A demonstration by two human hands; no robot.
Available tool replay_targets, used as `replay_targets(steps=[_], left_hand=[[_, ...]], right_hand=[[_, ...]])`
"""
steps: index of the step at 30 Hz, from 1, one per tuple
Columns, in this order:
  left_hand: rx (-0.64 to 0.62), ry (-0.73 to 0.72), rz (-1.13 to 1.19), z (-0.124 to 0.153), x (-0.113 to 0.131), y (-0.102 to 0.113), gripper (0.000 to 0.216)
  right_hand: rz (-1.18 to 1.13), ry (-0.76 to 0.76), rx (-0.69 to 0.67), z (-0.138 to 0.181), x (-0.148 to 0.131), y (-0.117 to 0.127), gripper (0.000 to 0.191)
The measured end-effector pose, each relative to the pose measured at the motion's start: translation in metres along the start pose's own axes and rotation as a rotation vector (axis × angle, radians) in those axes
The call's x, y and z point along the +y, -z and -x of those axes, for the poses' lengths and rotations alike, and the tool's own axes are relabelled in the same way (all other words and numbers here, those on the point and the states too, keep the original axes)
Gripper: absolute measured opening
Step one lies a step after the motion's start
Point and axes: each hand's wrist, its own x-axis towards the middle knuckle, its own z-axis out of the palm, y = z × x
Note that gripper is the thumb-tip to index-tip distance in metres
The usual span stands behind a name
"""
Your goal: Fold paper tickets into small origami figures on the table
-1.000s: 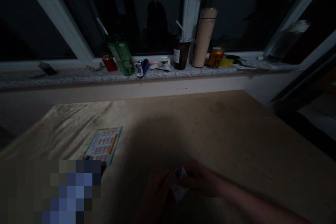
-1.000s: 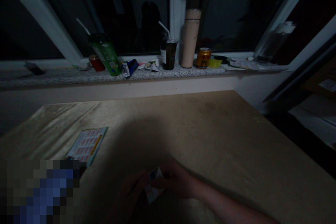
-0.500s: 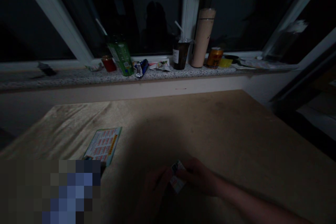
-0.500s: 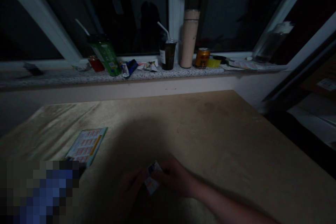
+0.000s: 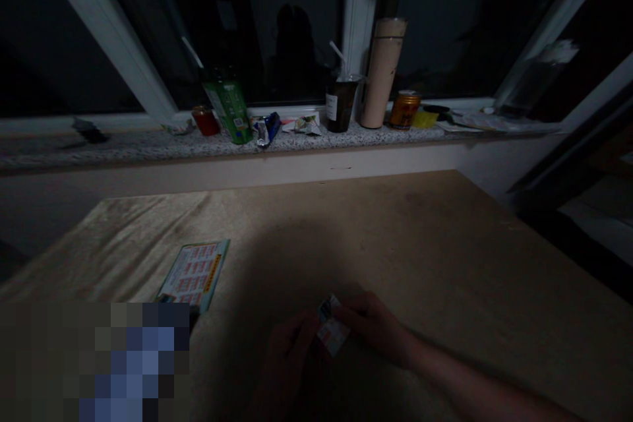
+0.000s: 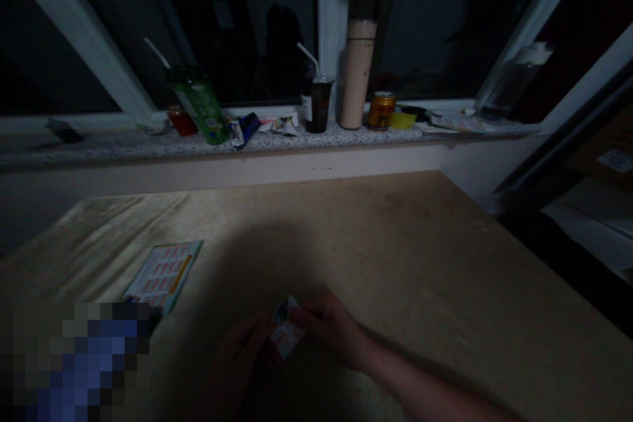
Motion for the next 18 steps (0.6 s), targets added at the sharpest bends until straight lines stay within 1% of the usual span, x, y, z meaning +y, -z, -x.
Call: replay_targets(steps=[1,2,6,8,11,14,15,18], left_hand=[[0.047,0.021,0.005,-0.001,-0.002,0.001,0.048],[0.061,0.027,0.015,-0.002,-0.004,0.001,0.05],[-0.156,-0.025,-0.035,-0.003,0.0,0.001,0.045],[-0.185,-0.055,-0.043,-0.002,0.004,0.001,0.045],[-0.186,-0.092,-0.012,-0.003,0.008,0.0,0.046],[-0.2,-0.067,-0.03,-0.002,0.007,0.0,0.048],[-0.185,-0.047,-0.046,-0.002,0.005,0.0,0.049],[-0.073,0.009,-0.055,0.002,0.001,0.001,0.053]], right_hand=[[0.005,-0.005,-0.009,0.0,0.0,0.0,0.051],[0.007,-0.014,-0.023,0.0,0.0,0.001,0.051],[0.017,-0.047,-0.059,0.0,-0.002,0.002,0.051],[0.044,-0.03,-0.063,-0.001,-0.004,0.001,0.052],[0.081,0.015,-0.06,-0.001,-0.006,0.0,0.053],[0.095,0.055,-0.066,0.001,-0.008,-0.003,0.05],[0.099,0.064,-0.079,0.003,-0.008,-0.004,0.048],[0.134,0.073,-0.103,0.006,-0.008,-0.006,0.048]])
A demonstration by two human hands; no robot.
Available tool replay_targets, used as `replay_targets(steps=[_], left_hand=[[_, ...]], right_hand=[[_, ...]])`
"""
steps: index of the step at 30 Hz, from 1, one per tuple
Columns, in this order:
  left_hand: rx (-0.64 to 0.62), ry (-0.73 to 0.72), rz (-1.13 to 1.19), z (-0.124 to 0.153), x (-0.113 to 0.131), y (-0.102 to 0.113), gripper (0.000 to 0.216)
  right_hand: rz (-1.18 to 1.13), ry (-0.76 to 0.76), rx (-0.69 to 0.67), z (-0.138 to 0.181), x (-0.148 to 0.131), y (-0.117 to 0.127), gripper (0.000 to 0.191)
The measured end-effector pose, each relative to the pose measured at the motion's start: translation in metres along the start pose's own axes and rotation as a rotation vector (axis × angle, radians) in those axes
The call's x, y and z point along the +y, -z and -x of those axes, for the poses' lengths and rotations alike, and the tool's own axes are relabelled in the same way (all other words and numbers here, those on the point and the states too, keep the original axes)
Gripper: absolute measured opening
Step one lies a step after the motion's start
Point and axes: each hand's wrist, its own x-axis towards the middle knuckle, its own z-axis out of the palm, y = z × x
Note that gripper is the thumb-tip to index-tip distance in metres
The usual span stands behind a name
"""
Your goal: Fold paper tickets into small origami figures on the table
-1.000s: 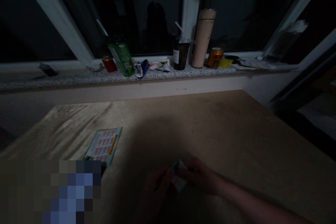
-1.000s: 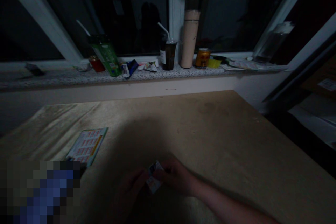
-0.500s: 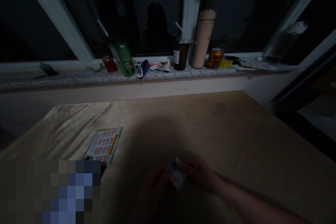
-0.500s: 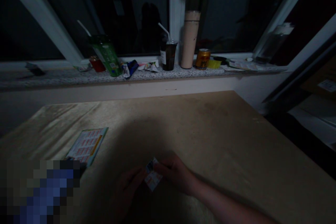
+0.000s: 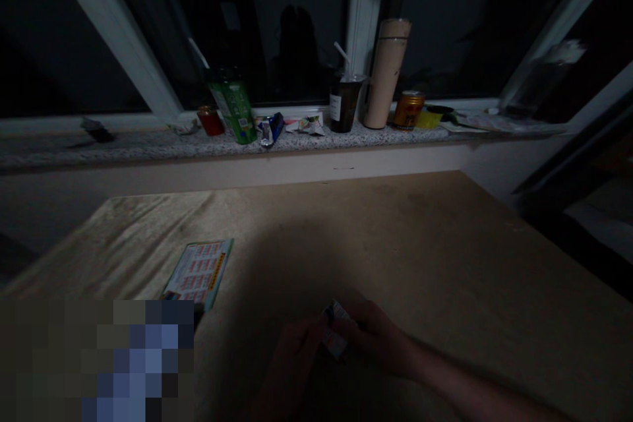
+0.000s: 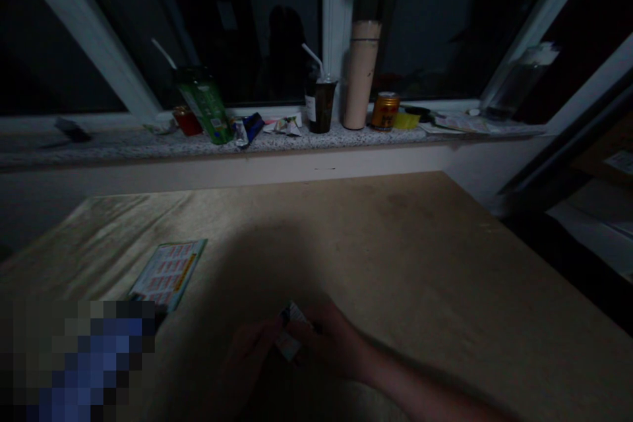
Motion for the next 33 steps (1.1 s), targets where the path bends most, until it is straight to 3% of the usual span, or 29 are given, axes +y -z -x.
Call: replay_targets(steps=[3,8,14,17,22,26,33], left_hand=[[0.012,-0.005,-0.002,0.004,0.003,0.0,0.056],[-0.121,-0.101,0.008,0.004,0.014,-0.001,0.056],[-0.012,-0.053,-0.016,0.003,0.007,-0.003,0.05],[0.04,-0.031,-0.033,0.003,0.006,-0.002,0.048],[-0.059,-0.036,0.008,-0.002,0.01,-0.001,0.044],[-0.029,-0.043,0.033,-0.004,0.011,0.001,0.043],[0.015,-0.067,0.182,-0.009,0.014,-0.001,0.032]], right_hand=[[-0.032,0.003,-0.028,0.0,0.0,0.001,0.05],[-0.136,0.003,-0.055,-0.003,0.001,0.004,0.048],[-0.049,-0.045,0.146,-0.002,0.007,0.0,0.05],[-0.076,-0.058,0.166,-0.002,0.008,-0.001,0.049],[-0.091,-0.019,0.181,-0.004,0.009,0.001,0.046],[-0.045,-0.03,0.195,-0.004,0.011,0.002,0.045],[0.164,0.088,0.407,0.003,0.007,-0.005,0.024]])
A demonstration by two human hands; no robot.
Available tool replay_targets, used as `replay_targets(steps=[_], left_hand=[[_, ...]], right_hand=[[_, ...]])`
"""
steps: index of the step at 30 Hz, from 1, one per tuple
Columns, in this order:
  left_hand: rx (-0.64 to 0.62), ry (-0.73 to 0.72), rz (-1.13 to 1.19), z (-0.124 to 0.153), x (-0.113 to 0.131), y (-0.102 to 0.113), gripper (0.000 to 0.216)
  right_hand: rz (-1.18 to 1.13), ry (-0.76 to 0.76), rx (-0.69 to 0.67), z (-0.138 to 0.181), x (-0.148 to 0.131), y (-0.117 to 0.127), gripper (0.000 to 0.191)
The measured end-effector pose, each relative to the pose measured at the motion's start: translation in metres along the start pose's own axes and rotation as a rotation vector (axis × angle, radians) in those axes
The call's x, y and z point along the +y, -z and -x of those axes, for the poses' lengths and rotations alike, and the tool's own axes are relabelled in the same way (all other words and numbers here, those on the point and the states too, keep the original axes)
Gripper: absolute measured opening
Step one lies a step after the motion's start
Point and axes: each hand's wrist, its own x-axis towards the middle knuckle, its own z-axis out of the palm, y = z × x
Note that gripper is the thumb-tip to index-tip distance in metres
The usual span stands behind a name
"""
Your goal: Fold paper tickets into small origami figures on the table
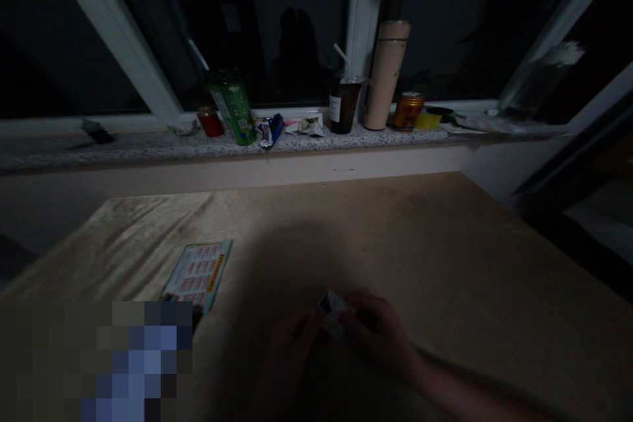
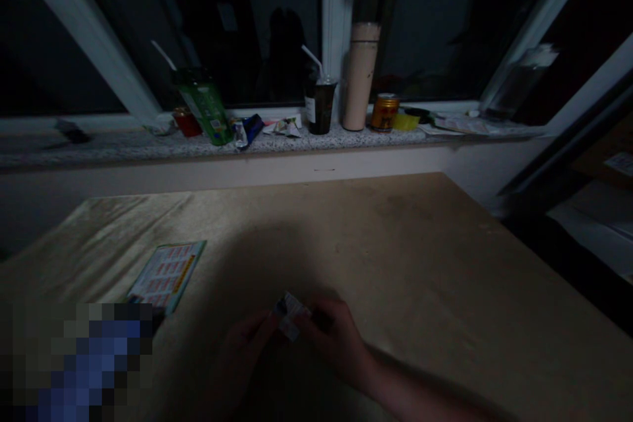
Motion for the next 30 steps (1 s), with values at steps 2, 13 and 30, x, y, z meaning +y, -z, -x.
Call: replay_targets(steps=[2,13,30], left_hand=[[0.01,-0.039,0.08,-0.001,-0.004,-0.002,0.029],[-0.184,-0.197,-0.025,0.006,-0.024,-0.001,0.037],[-0.033,-0.096,0.092,0.0,-0.018,0.002,0.03]], right_hand=[[0.084,0.082,0.078,0.001,-0.002,0.001,0.021],[0.125,0.269,0.11,0.003,0.002,0.001,0.013],[0.22,0.525,-0.064,0.002,-0.007,0.005,0.034]])
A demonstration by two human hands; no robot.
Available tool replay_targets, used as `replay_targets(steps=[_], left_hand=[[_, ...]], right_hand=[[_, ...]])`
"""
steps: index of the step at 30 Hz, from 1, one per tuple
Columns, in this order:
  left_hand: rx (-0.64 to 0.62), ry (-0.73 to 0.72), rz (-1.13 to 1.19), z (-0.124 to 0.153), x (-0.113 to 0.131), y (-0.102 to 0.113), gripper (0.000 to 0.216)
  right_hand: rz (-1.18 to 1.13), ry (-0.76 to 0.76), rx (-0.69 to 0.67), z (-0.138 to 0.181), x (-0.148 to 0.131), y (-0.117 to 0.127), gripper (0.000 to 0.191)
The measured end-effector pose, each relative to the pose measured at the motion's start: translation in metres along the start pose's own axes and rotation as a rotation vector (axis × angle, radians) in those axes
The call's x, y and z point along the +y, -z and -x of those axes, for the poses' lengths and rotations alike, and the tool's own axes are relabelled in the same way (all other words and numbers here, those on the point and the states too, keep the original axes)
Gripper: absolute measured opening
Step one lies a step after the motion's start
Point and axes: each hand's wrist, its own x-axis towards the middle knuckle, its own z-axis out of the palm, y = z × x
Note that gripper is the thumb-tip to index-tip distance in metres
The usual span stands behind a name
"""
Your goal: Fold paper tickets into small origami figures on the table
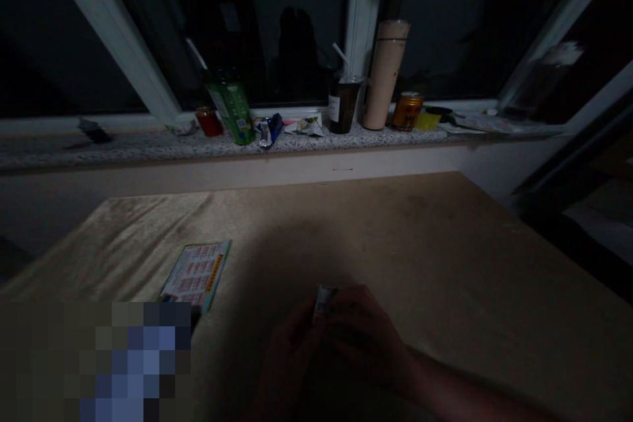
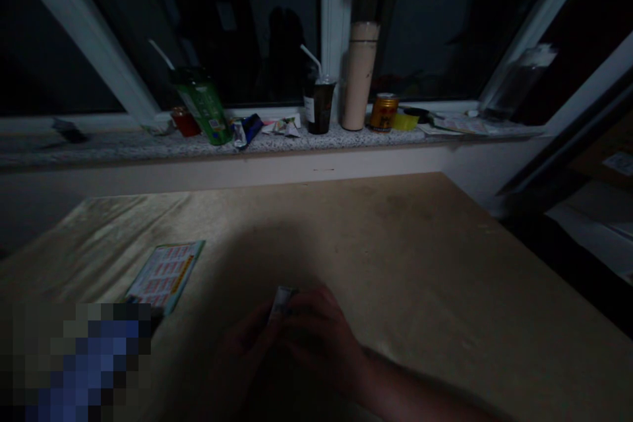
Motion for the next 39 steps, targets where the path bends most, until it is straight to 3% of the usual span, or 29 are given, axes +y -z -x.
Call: replay_targets(steps=[3,7,10,13,22,27,34,39], left_hand=[[0.029,0.048,0.017,-0.003,0.004,0.001,0.03],[0.028,0.109,0.086,-0.005,0.01,0.001,0.029],[0.017,0.127,0.14,-0.005,0.01,0.001,0.03],[-0.02,0.142,0.16,-0.005,0.01,0.001,0.034],[-0.019,0.131,0.106,-0.004,0.013,0.002,0.03],[-0.027,0.152,0.155,-0.006,0.008,0.002,0.033],[0.112,0.188,0.164,-0.007,0.005,0.003,0.03],[0.06,0.19,0.202,-0.007,0.004,0.001,0.032]], right_hand=[[-0.018,-0.072,0.093,-0.001,-0.003,0.003,0.031],[-0.09,-0.323,0.262,-0.004,0.002,0.002,0.018],[-0.229,-0.494,0.251,-0.006,0.006,0.0,0.018],[-0.265,-0.551,0.18,-0.008,0.006,-0.001,0.02],[-0.204,-0.512,0.165,-0.004,0.01,-0.001,0.017],[-0.119,-0.402,0.124,-0.004,0.005,0.002,0.014],[-0.158,-0.245,0.072,-0.002,-0.002,0.003,0.02],[-0.153,-0.19,0.044,0.001,0.002,0.001,0.025]])
